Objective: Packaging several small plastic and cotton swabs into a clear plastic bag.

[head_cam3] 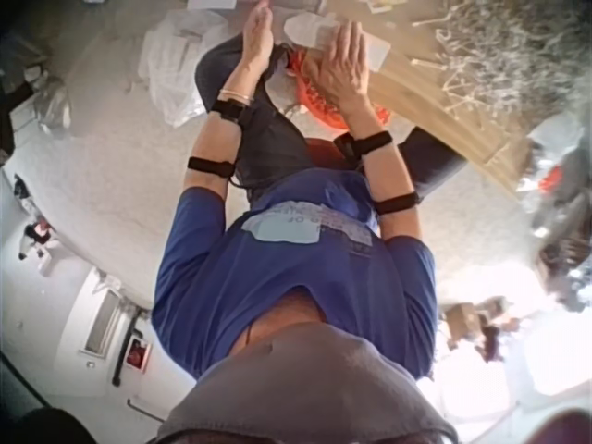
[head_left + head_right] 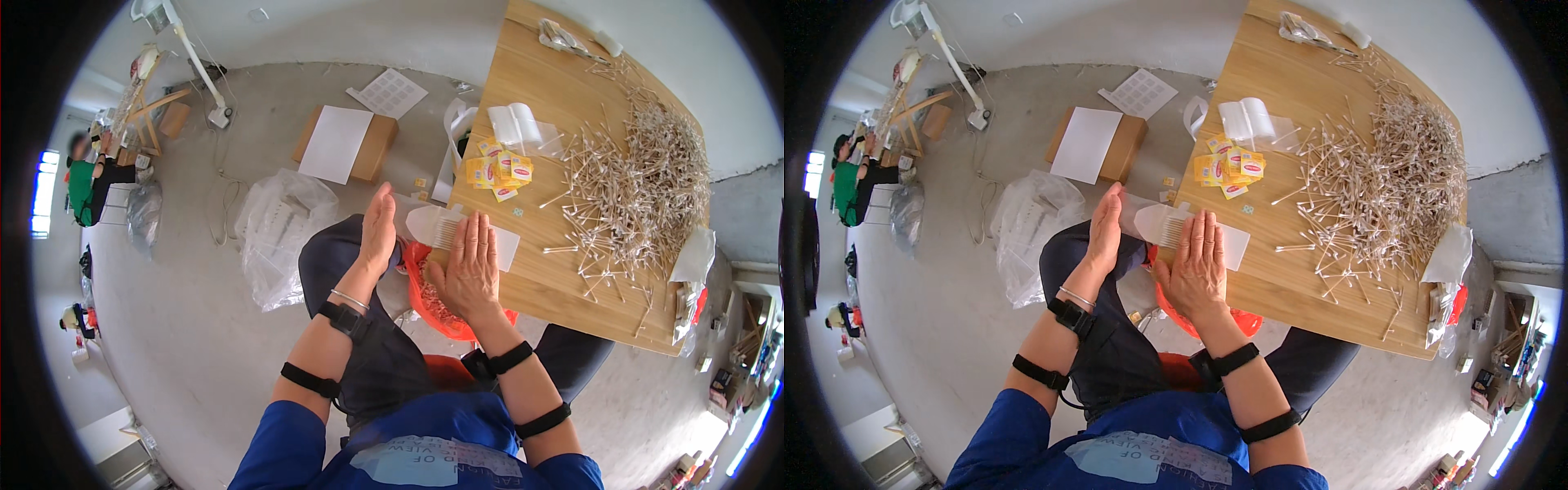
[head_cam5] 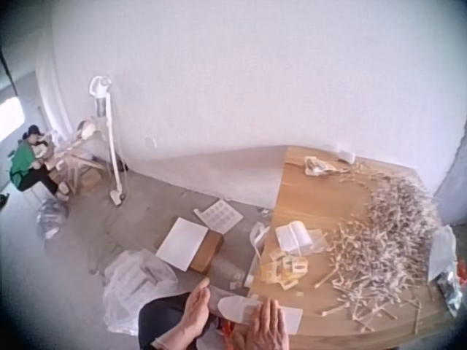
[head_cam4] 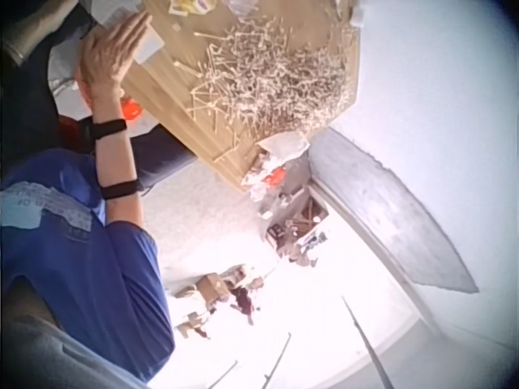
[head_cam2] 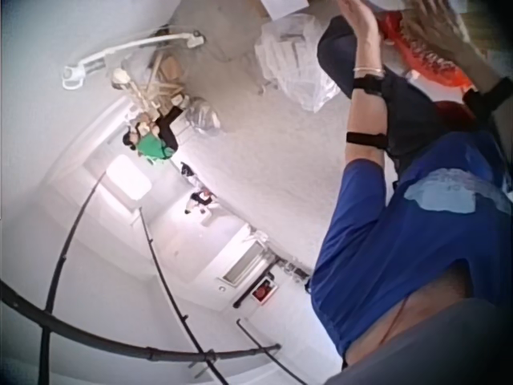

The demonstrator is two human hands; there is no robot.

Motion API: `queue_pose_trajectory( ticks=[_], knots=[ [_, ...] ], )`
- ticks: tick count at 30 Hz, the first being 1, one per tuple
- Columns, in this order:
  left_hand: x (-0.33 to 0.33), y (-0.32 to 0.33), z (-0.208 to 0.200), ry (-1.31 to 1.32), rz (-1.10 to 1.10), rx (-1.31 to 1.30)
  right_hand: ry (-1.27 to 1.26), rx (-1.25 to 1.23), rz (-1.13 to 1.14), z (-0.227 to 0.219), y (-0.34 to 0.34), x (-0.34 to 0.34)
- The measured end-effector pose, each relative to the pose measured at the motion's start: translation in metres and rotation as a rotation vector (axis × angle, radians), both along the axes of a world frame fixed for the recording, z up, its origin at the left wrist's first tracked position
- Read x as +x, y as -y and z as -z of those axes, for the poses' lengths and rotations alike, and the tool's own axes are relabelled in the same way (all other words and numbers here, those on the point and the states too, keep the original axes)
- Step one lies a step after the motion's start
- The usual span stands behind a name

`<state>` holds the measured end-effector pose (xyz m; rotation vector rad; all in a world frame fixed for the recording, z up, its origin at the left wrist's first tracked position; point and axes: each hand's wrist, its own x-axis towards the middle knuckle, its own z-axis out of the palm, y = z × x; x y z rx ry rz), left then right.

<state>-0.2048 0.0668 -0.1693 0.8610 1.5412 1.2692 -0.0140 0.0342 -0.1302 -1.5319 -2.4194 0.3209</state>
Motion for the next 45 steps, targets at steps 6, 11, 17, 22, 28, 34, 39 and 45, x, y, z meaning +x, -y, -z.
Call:
queue_pose_trajectory(
  ticks=[6, 11, 17, 22, 28, 34, 39, 45],
  knots=[
    [0.006, 0.003, -0.013, -0.291, 0.023, 0.02, 0.008, 0.004, 0.01, -0.002, -0.001, -0.003],
    [0.02, 0.014, -0.025, -0.745, 0.044, 0.254, 0.019, 0.017, 0.044, 0.0, -0.003, -0.006],
    [0.021, 0.018, -0.012, -0.657, 0.062, 0.225, 0.022, -0.003, 0.069, 0.004, -0.004, -0.01],
    [0.013, 0.0, -0.009, -0.41, 0.014, 0.207, -0.001, -0.017, 0.071, 0.004, -0.006, -0.014],
    [0.0, -0.007, -0.001, 0.045, 0.069, -0.071, 0.01, -0.03, 0.07, 0.0, -0.006, -0.018],
    [0.017, 0.014, -0.037, -0.863, 0.102, 0.341, 0.022, -0.009, 0.083, 0.003, -0.005, -0.014],
    [0.037, 0.029, -0.04, -0.75, 0.229, 0.261, 0.024, -0.002, 0.101, 0.006, -0.003, -0.009],
    [0.042, 0.031, -0.035, -0.659, 0.21, 0.234, 0.036, 0.025, 0.073, 0.007, -0.003, -0.005]
  ],
)
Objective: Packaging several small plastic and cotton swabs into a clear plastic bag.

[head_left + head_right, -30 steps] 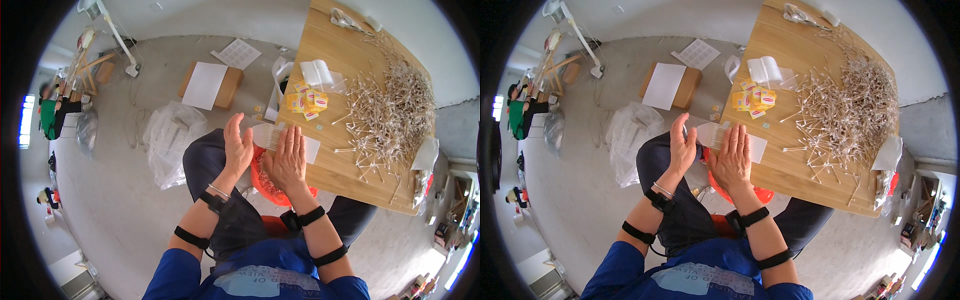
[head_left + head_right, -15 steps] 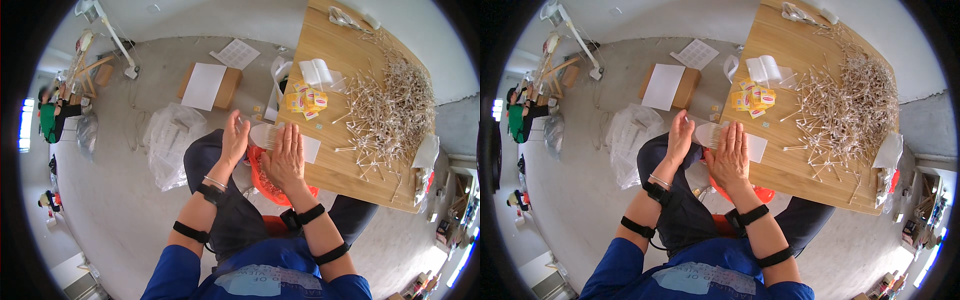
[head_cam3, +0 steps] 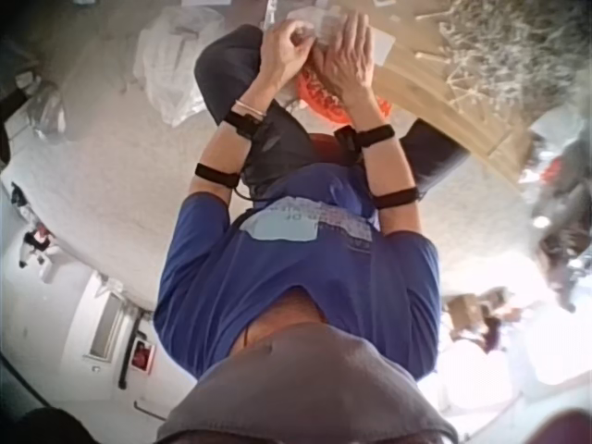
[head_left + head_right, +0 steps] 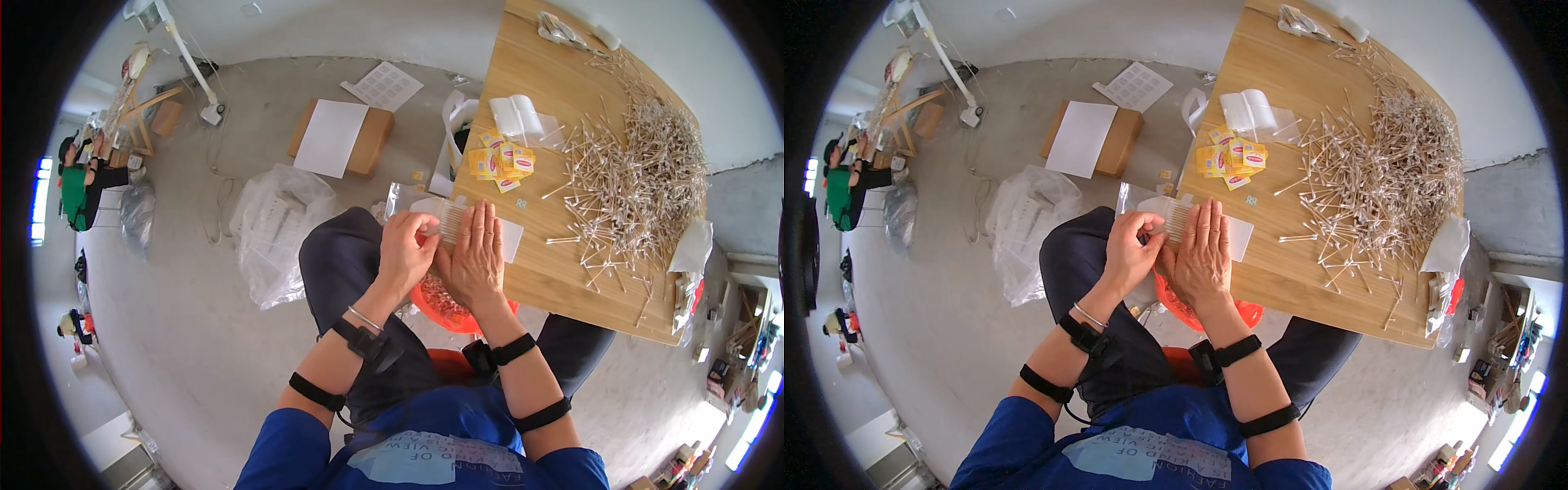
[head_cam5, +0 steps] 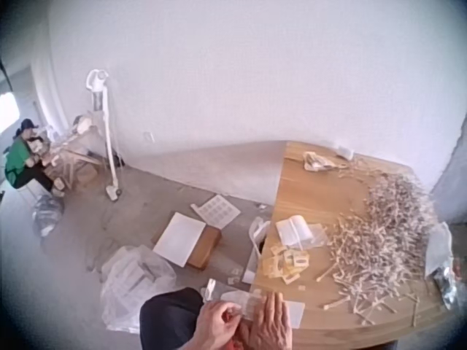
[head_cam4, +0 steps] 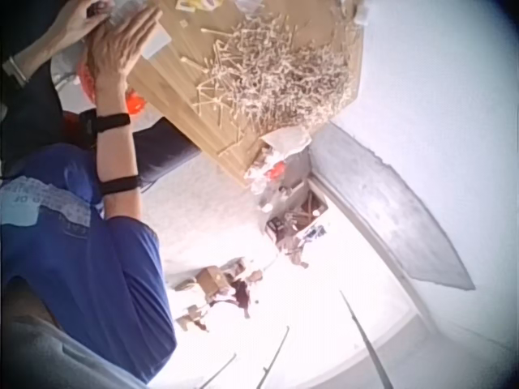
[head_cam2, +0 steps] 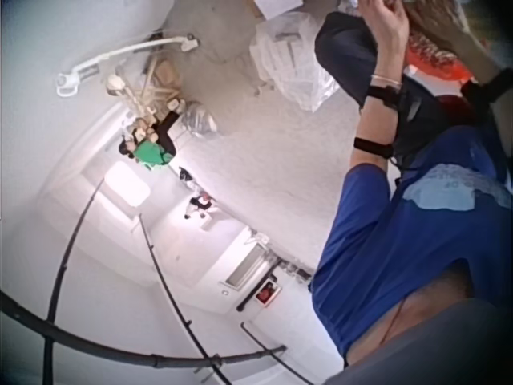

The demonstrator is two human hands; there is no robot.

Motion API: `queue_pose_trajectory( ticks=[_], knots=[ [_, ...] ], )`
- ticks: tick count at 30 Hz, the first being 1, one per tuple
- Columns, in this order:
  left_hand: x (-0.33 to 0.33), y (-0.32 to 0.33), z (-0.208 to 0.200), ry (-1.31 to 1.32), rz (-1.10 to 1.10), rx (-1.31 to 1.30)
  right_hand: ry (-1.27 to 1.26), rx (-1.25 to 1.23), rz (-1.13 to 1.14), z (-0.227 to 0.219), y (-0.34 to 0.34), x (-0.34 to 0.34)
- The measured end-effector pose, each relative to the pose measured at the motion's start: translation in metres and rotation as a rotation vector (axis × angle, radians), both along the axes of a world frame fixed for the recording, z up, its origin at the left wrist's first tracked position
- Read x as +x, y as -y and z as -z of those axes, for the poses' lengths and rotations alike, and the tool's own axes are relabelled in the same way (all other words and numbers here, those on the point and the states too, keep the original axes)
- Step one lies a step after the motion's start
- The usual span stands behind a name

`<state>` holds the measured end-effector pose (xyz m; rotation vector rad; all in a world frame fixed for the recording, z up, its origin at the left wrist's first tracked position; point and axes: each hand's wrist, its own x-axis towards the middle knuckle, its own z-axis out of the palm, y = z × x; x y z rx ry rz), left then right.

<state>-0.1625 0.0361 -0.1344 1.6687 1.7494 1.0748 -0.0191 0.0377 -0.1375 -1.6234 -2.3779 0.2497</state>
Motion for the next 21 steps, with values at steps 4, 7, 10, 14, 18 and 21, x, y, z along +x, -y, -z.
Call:
queue_pose_trajectory(
  ticks=[4, 7, 10, 14, 18, 21],
  knots=[
    [0.0, -0.006, -0.008, 0.04, -0.027, -0.13, -0.014, 0.012, -0.032, -0.003, -0.001, 0.001],
    [-0.006, -0.01, -0.011, 0.198, -0.055, -0.157, -0.029, 0.007, -0.005, -0.006, 0.002, -0.004],
    [-0.008, -0.01, -0.016, -0.072, 0.057, -0.12, -0.008, 0.017, 0.006, -0.006, 0.001, -0.005],
    [-0.006, -0.003, -0.017, -0.069, 0.053, -0.195, -0.006, 0.021, 0.005, -0.003, 0.0, -0.003],
    [-0.009, 0.001, -0.008, -0.03, 0.024, -0.175, -0.018, 0.018, 0.001, -0.005, 0.0, -0.004],
    [-0.012, -0.002, 0.008, -0.13, -0.205, 0.038, -0.024, 0.01, -0.002, -0.004, 0.0, -0.004]
  ],
)
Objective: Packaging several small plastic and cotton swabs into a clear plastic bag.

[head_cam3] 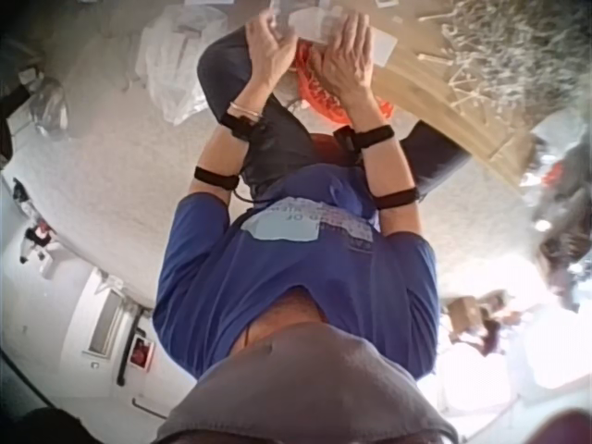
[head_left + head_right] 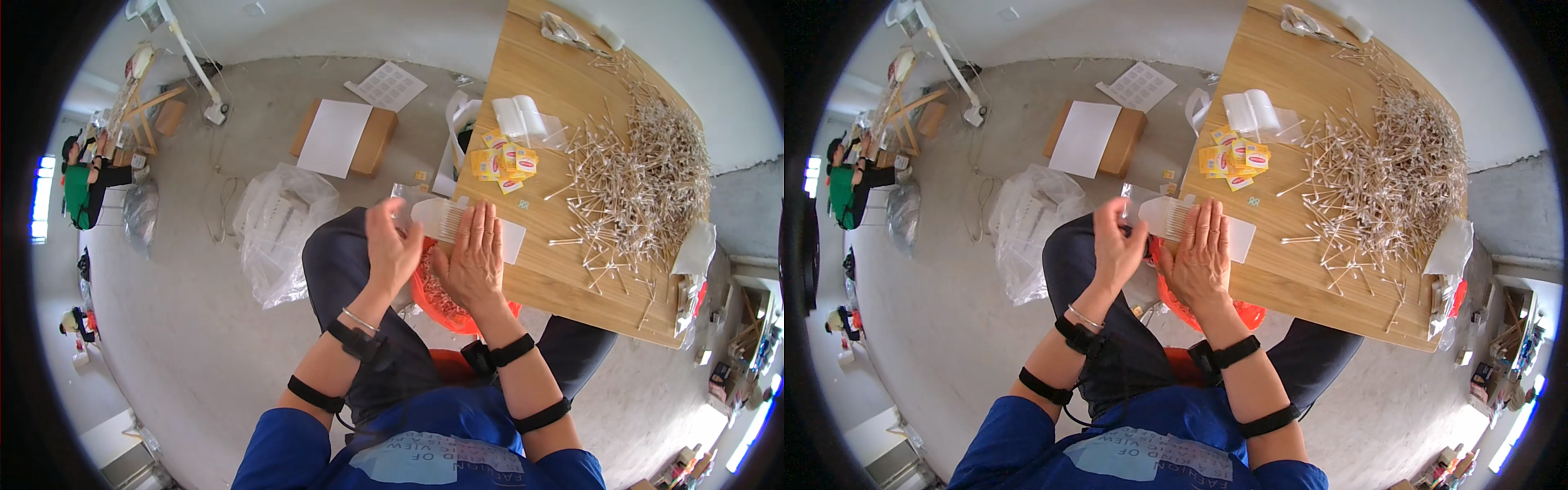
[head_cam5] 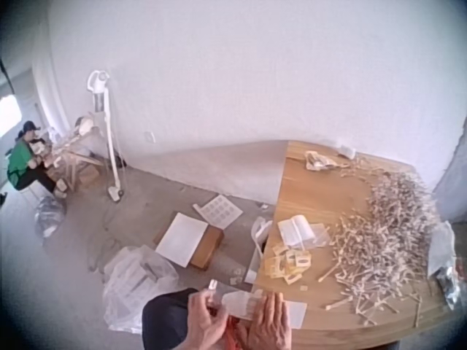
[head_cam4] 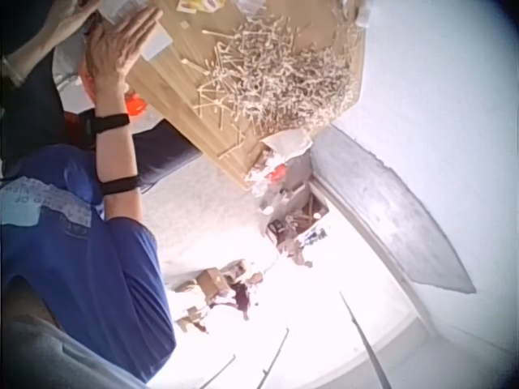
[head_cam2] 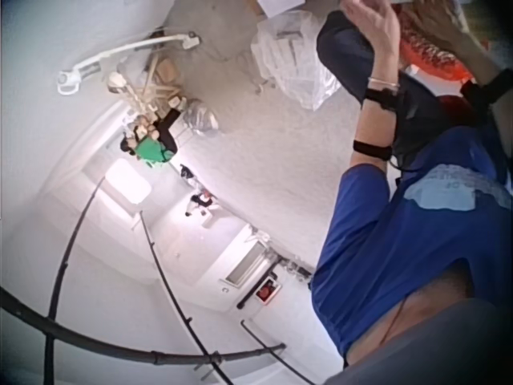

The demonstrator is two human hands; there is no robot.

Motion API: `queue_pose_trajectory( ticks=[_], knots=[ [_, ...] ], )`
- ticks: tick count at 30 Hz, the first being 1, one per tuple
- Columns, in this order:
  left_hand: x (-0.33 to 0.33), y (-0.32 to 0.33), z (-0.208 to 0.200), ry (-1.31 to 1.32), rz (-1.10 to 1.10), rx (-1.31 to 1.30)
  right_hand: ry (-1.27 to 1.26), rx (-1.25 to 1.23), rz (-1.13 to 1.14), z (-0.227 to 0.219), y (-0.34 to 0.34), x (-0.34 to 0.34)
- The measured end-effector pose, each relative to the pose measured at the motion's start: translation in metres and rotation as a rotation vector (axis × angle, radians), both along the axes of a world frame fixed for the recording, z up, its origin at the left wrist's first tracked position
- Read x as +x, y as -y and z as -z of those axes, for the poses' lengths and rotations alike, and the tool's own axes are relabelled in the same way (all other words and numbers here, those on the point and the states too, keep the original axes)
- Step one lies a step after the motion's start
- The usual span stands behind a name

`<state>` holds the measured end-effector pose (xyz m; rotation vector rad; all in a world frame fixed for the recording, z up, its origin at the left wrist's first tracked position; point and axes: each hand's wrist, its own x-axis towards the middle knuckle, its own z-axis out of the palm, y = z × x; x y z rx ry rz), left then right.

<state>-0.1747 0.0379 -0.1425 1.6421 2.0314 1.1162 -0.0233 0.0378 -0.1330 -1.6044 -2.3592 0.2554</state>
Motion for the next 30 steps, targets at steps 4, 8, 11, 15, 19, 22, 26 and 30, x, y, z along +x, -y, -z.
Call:
queue_pose_trajectory(
  ticks=[4, 8, 11, 15, 19, 22, 26, 30],
  knots=[
    [-0.008, -0.015, 0.012, 1.179, -0.457, -0.454, -0.005, -0.022, 0.0, -0.002, 0.0, -0.003],
    [-0.019, -0.014, 0.015, 1.505, -0.208, -0.51, 0.004, -0.046, 0.02, -0.004, 0.0, -0.005],
    [-0.017, -0.013, 0.006, 1.414, -0.158, -0.531, 0.016, -0.05, 0.018, -0.004, 0.001, -0.004],
    [-0.004, -0.013, -0.015, 1.354, -0.113, -0.509, 0.037, -0.058, 0.019, -0.003, 0.0, -0.003],
    [-0.004, -0.01, -0.007, 1.317, -0.119, -0.53, -0.037, -0.042, 0.007, 0.0, 0.0, -0.005],
    [-0.003, -0.009, -0.006, 1.324, -0.134, -0.535, -0.023, -0.045, 0.005, 0.0, -0.001, -0.006],
    [0.002, -0.008, -0.011, 1.235, -0.118, -0.529, 0.023, -0.069, 0.015, -0.002, -0.001, -0.008],
    [0.007, -0.009, -0.012, 1.187, -0.099, -0.429, 0.008, -0.087, 0.004, -0.002, -0.001, -0.007]
  ],
)
